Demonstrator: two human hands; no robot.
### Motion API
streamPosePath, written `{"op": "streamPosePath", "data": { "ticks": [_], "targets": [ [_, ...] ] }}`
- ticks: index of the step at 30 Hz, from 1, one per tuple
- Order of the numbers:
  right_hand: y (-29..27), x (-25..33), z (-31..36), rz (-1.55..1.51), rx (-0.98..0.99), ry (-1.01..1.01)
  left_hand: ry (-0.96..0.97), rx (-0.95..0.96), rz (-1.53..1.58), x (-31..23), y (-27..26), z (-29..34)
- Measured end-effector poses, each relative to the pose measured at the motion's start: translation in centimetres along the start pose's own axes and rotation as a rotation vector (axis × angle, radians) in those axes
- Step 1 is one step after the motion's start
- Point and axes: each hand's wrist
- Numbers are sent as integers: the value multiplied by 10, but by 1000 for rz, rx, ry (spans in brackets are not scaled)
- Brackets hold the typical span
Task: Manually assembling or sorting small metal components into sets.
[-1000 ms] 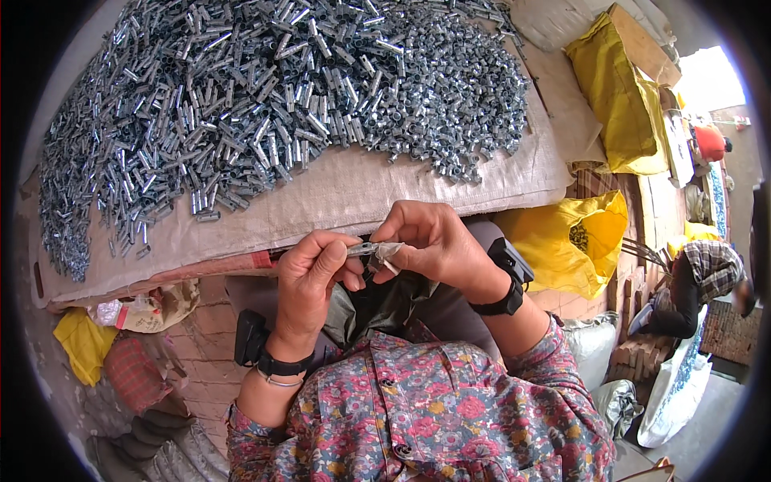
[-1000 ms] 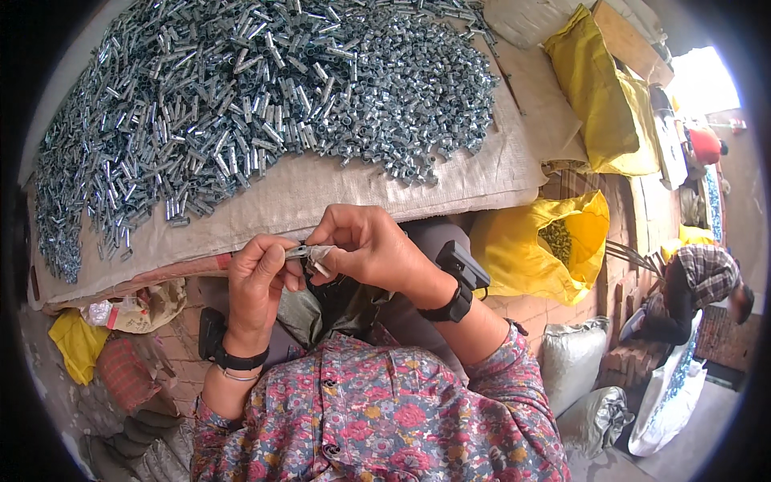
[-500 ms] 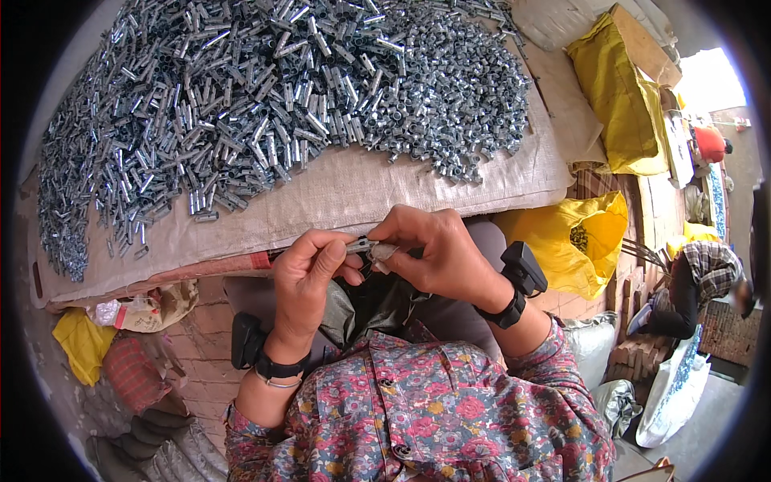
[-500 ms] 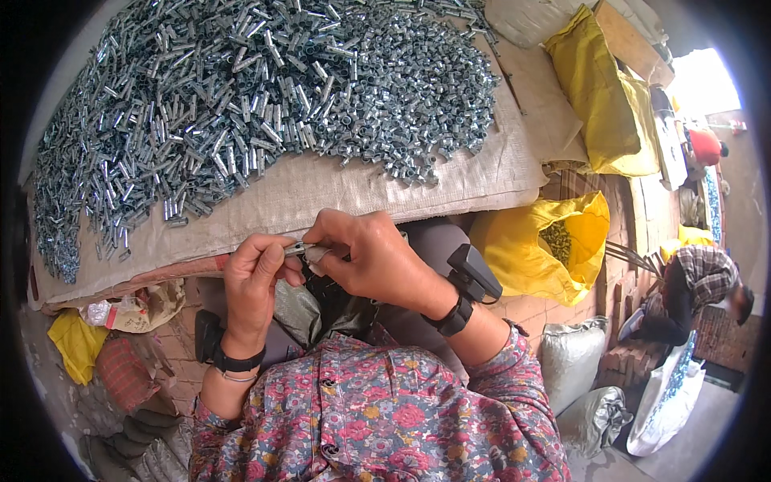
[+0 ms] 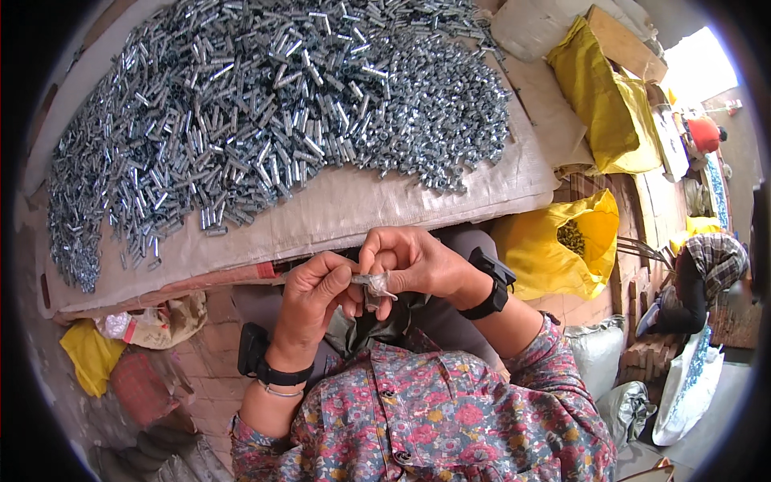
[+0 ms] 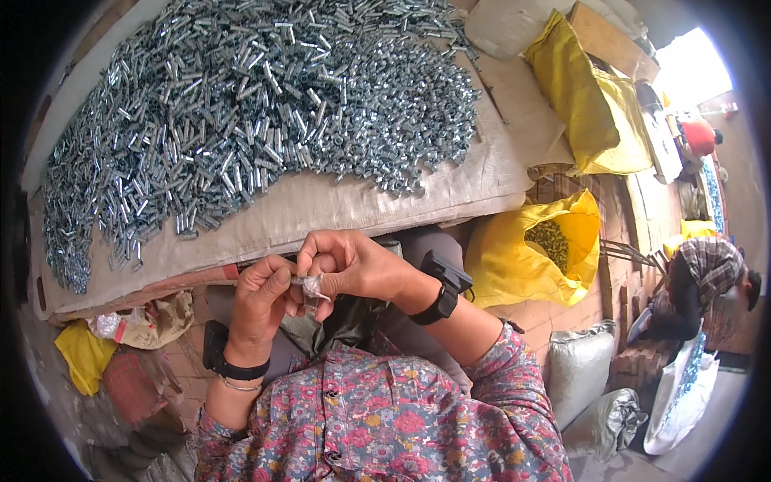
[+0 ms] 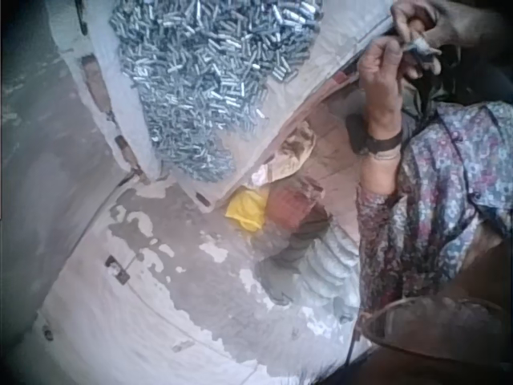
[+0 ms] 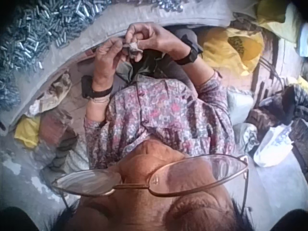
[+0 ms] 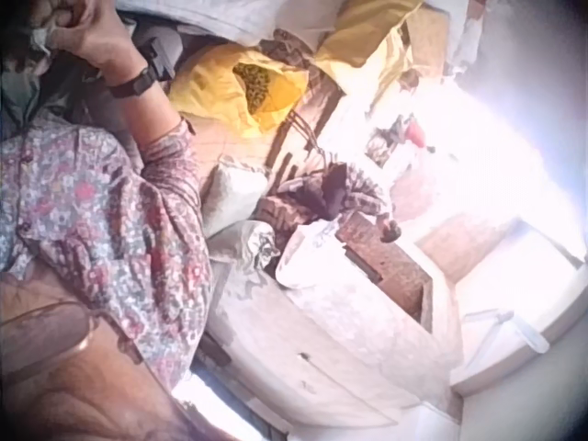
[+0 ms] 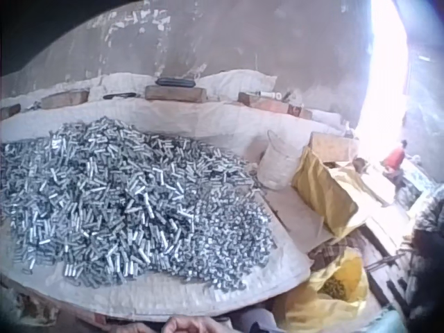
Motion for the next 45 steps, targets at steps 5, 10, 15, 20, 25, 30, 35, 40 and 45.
{"op": "streamPosePath", "data": {
  "ticks": [5,10,15,20,25,30,35,40,45],
  "targets": [
    [-12,15,-3,786,-217,-2,70,-170,-458,5,-10,-4],
    [-50,16,-24,1750,-319,-277,158,2,-1023,-17,-6,-8],
    [-63,14,-43,1995,-286,-139,499,-244,-1273,-42,-15,-55],
    [-58,22,-52,2191,-133,-153,706,-468,-1668,-50,-45,-102],
    [-57,24,-53,2149,-94,-182,624,-479,-1711,-48,-50,-113],
    [-57,20,-41,1811,-280,-213,604,-455,-1654,-41,-50,-104],
    [-44,23,-26,1375,-408,-222,359,-421,-1013,-28,-32,-72],
    [-30,9,-18,620,-406,-182,263,-285,-444,-12,-15,-43],
    [-11,5,-12,360,-295,-133,196,-241,-292,-5,-4,-25]
  ]
}}
Point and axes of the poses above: each hand's wrist, its own z-axis away from the middle knuckle, its own y-axis out of the palm, x = y × z, and after that the axes turned 5 degrees about -y, right-handed
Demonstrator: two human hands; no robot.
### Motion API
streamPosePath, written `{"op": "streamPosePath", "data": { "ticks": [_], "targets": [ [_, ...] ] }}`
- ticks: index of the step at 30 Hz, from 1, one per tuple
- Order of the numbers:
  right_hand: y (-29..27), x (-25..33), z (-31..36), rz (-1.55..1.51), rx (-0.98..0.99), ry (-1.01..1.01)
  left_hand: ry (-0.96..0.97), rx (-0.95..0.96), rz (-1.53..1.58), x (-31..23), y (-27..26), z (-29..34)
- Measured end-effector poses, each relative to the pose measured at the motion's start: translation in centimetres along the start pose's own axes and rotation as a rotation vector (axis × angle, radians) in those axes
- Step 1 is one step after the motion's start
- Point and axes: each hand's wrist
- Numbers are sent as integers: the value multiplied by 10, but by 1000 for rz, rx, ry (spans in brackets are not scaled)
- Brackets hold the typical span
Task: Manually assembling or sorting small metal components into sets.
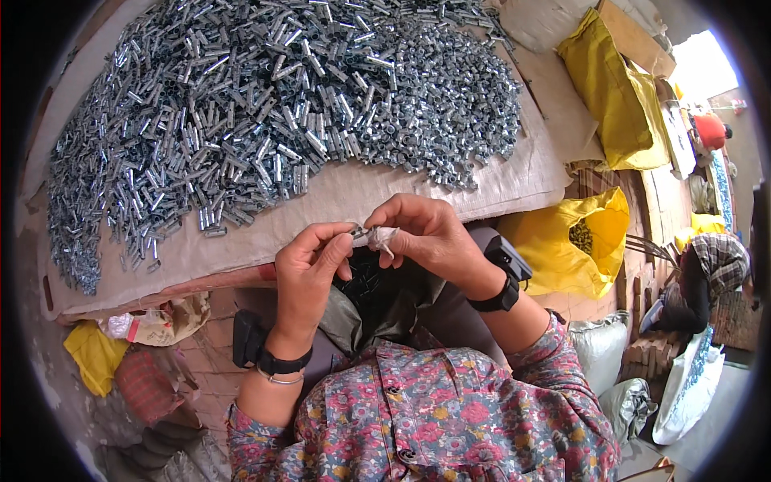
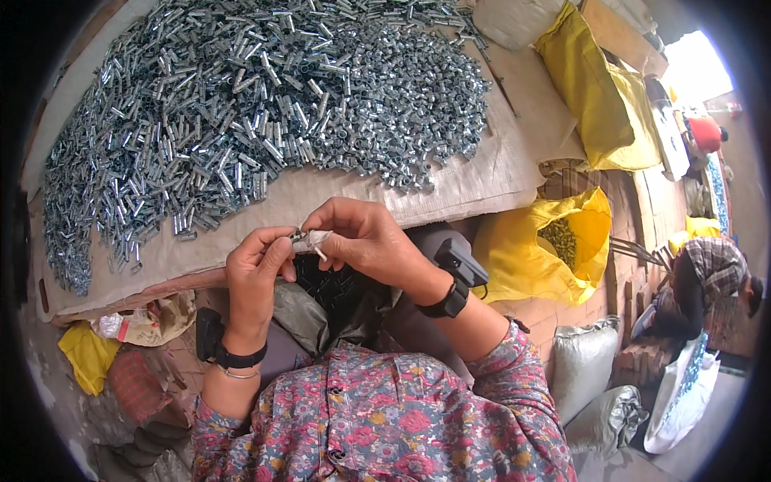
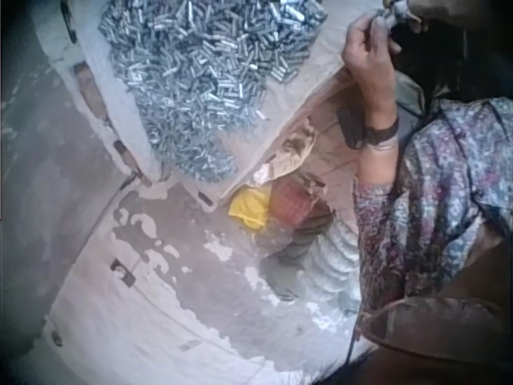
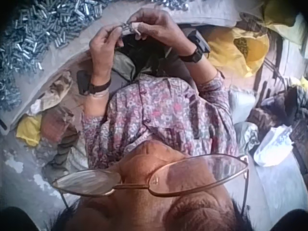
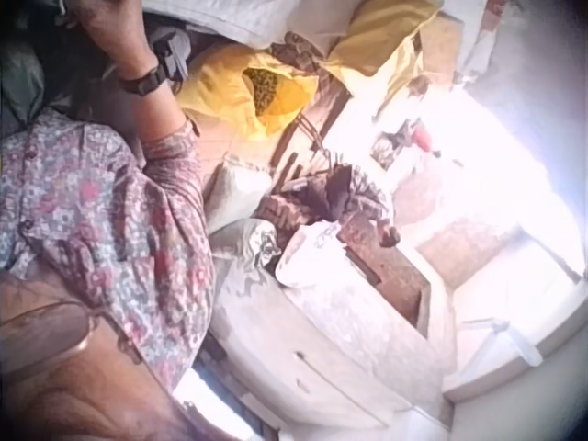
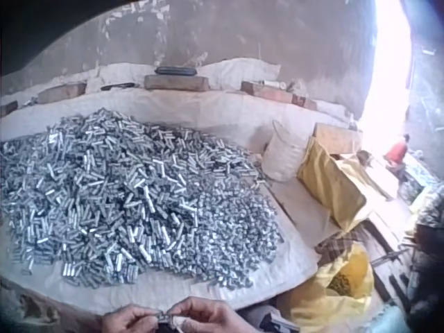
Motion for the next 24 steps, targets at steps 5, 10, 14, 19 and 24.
{"op": "streamPosePath", "data": {
  "ticks": [5,10,14,19,24],
  "targets": [
    [6,-4,7,-121,0,-22,-12,-12,58,0,6,10],
    [7,-8,9,-178,29,-32,-25,7,11,0,5,17],
    [9,-8,8,-164,28,-43,-21,-17,27,-1,6,19],
    [6,-12,8,-131,34,-23,-74,-3,122,4,3,19],
    [1,-28,5,-661,215,114,-166,107,271,5,-2,15]
  ]
}}
Point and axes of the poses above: each hand's wrist, its own z-axis away from the middle knuckle, its own y-axis out of the palm, x = y × z, and after that the axes turned 5 degrees about -y, right-handed
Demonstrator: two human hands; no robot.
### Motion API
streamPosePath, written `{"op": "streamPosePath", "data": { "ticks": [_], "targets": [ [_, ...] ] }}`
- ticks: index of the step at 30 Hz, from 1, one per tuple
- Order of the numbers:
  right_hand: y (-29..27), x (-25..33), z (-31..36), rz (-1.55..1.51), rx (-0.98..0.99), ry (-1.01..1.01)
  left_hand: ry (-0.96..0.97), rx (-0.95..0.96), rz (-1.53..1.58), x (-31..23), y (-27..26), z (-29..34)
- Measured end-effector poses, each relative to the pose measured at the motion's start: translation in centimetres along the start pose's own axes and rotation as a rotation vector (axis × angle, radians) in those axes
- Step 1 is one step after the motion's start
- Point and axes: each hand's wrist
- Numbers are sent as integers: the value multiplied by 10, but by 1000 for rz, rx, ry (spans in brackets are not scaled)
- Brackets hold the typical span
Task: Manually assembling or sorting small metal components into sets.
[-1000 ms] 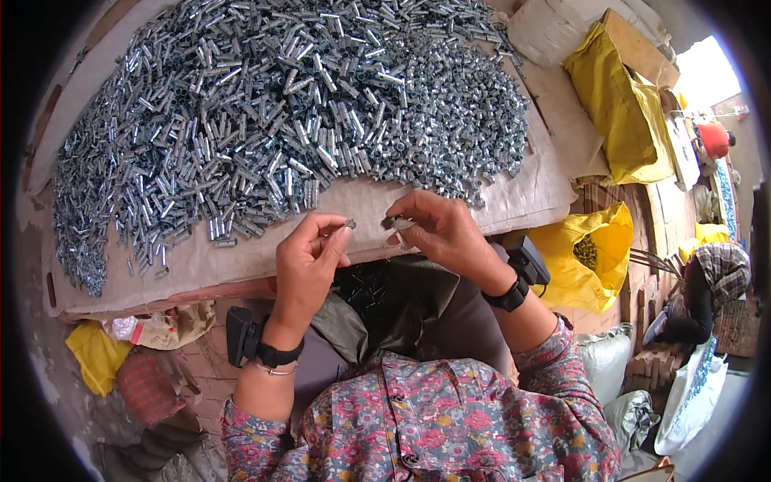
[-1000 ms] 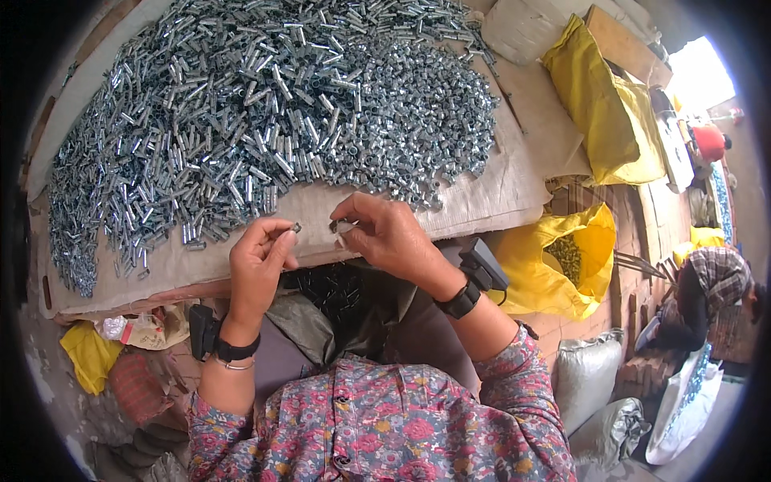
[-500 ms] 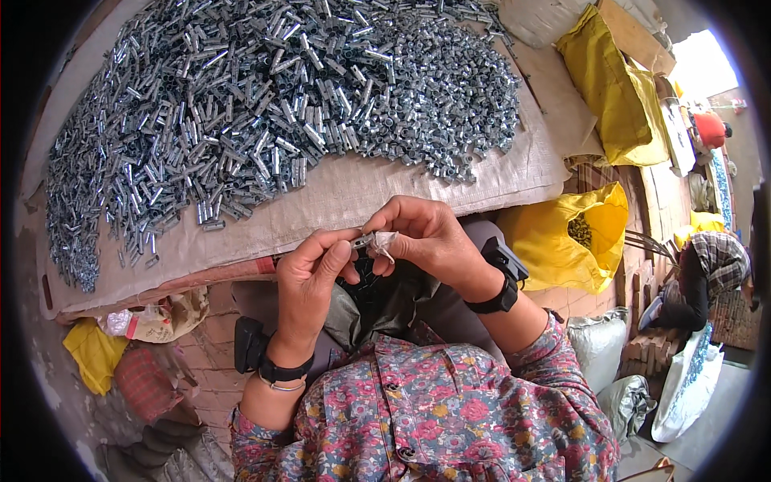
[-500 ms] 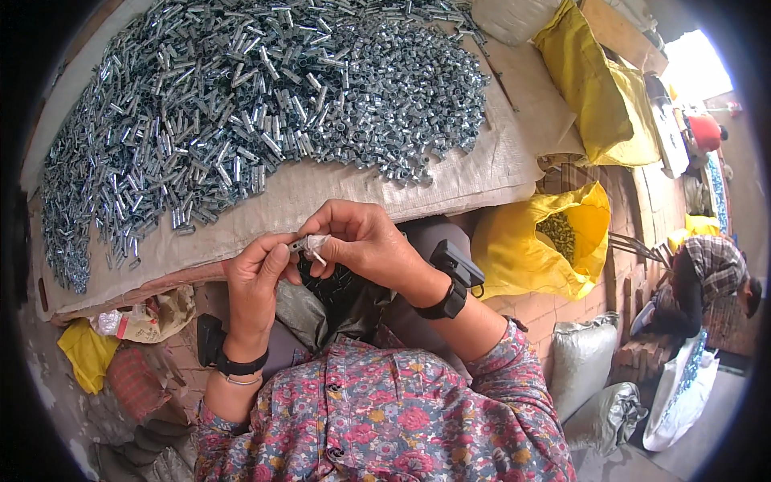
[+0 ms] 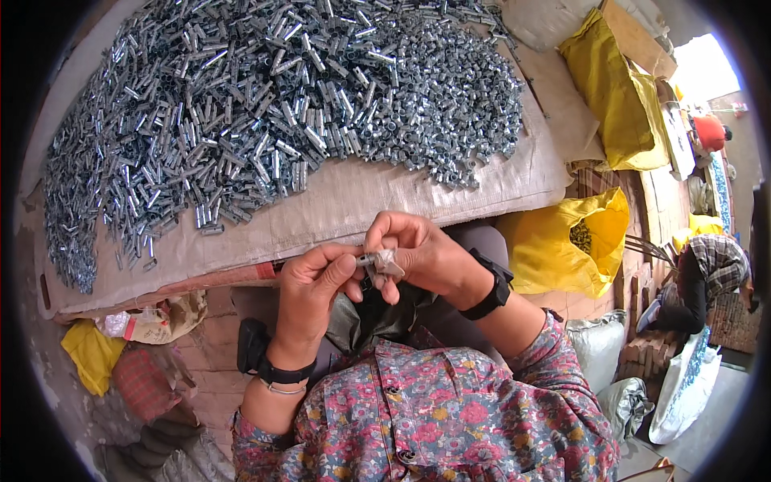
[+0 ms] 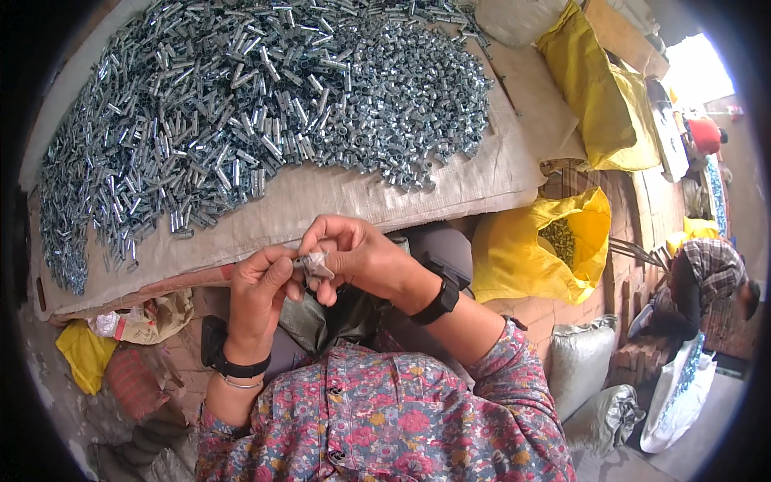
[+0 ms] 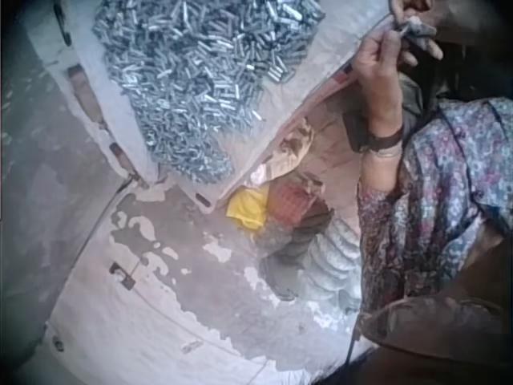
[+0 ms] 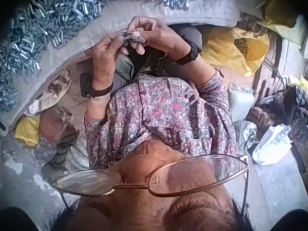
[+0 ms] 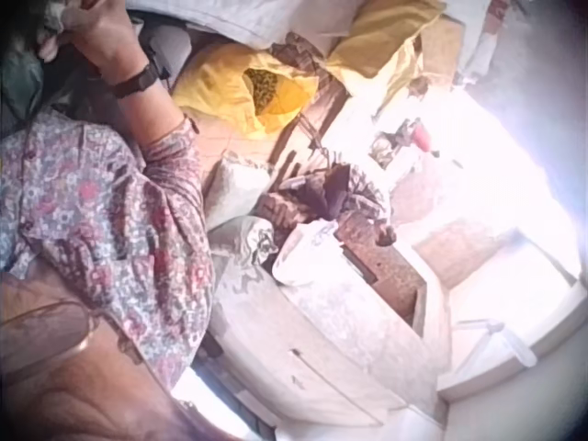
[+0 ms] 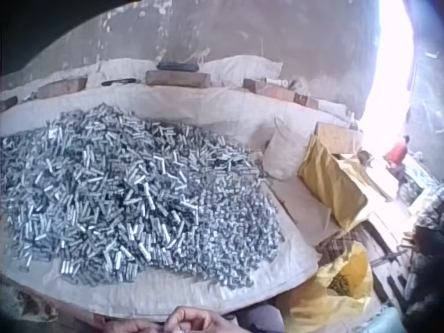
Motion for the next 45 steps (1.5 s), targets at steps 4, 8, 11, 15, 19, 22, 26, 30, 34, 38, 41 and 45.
{"op": "streamPosePath", "data": {
  "ticks": [4,8,11,15,19,22,26,30,34,38,41,45],
  "targets": [
    [3,-5,-3,-41,65,19,-113,136,78,-7,-5,-1],
    [12,5,-7,100,8,68,-151,171,76,-10,-15,-6],
    [10,28,-15,768,-184,53,-51,28,-380,-14,-19,-13],
    [-18,52,-29,1972,-279,-354,51,153,-843,-26,-14,-12],
    [-38,49,-40,2287,-292,-253,421,22,-1259,-37,-12,-29],
    [-35,51,-41,2342,-226,-224,641,-289,-1450,-40,-23,-61],
    [-26,50,-41,2342,-163,-208,535,-322,-1630,-39,-32,-75],
    [-26,50,-40,2359,-134,-183,456,-335,-1688,-38,-35,-78],
    [-26,50,-40,2305,-159,-174,497,-303,-1617,-34,-38,-77],
    [-24,50,-34,2305,-186,-194,589,-297,-1456,-27,-45,-72],
    [-22,49,-28,2012,-242,-351,600,-303,-1375,-26,-47,-65],
    [-3,42,-20,1529,-324,-256,295,-263,-735,-26,-41,-52]
  ]
}}
Point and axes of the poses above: each hand's wrist, its own z-axis away from the middle knuckle, its own y-axis out of the palm, x = y × z, and after that the axes turned 5 degrees about -y, right-handed
